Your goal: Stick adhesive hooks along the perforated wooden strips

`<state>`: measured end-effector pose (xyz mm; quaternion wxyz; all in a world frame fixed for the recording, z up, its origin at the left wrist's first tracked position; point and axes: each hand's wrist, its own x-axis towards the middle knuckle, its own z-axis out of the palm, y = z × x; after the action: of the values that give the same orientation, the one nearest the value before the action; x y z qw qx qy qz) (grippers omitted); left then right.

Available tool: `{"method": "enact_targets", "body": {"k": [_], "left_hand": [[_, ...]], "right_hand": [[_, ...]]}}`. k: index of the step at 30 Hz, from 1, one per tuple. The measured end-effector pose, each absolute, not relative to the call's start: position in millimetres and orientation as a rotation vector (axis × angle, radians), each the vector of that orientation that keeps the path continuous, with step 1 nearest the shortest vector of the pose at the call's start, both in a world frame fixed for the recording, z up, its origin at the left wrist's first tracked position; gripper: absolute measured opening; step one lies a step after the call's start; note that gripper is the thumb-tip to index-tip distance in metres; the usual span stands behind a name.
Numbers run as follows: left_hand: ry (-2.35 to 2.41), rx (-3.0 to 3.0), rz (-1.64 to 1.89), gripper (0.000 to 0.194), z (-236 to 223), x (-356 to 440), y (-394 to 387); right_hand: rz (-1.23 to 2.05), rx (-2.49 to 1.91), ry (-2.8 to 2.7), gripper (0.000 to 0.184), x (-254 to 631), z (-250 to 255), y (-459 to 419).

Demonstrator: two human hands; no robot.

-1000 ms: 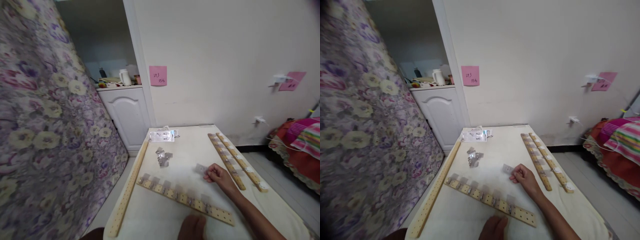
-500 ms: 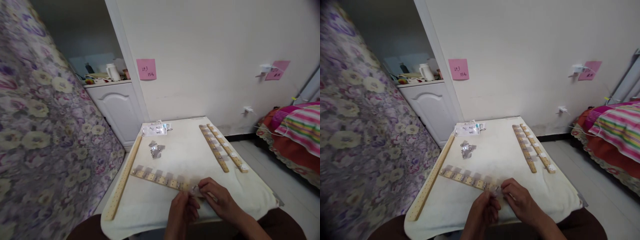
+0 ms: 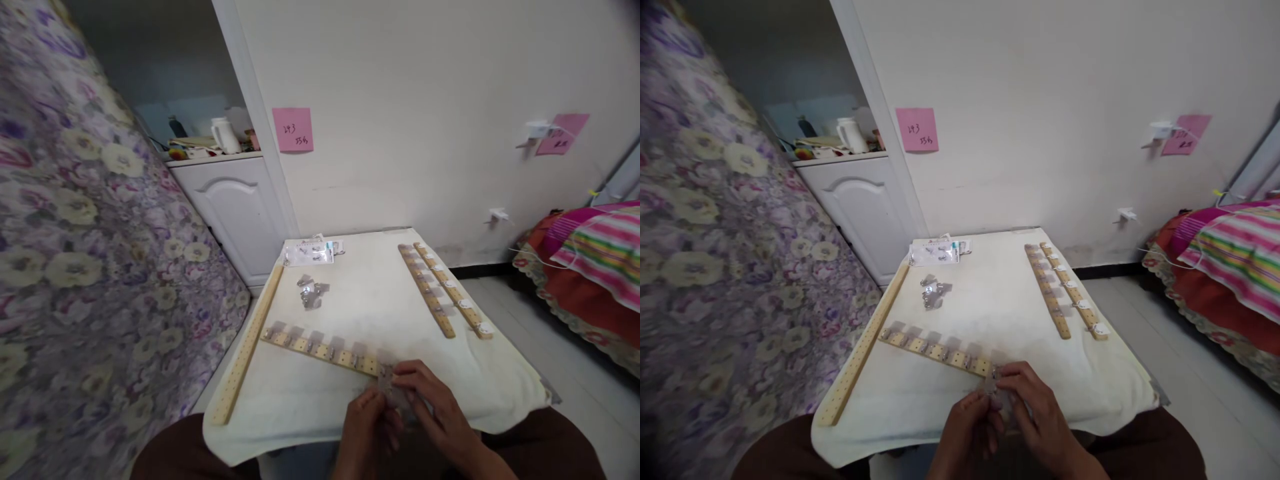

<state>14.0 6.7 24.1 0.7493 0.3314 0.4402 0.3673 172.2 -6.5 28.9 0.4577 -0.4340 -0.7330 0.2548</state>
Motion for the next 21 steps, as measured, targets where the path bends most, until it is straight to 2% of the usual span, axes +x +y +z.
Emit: {"method": "enact_targets", "body": {"k": [4, 8, 12, 21], "left_hand": [[0.949, 0.695, 0.791, 0.037, 24.8, 15.4, 0.4], [0.968, 0.696, 0.780, 0.042, 24.7, 14.1, 0.2], [0.977, 0.739, 0.738, 0.043, 21.3, 17.6, 0.5], [0.961, 0.802, 0.478, 0.045, 3.2, 33.5, -8.4]], "right_hand": [[0.746, -1.188, -1.671, 0.025, 176.2, 29.1, -9.9], [1.011, -1.371, -1.362, 0.032, 176.6, 19.2, -12.2], [1.205, -1.345, -1.162, 0.037, 173.2, 7.8, -13.1], [1.179, -1.420, -1.197, 0.038, 196.9, 4.5, -16.5]]}}
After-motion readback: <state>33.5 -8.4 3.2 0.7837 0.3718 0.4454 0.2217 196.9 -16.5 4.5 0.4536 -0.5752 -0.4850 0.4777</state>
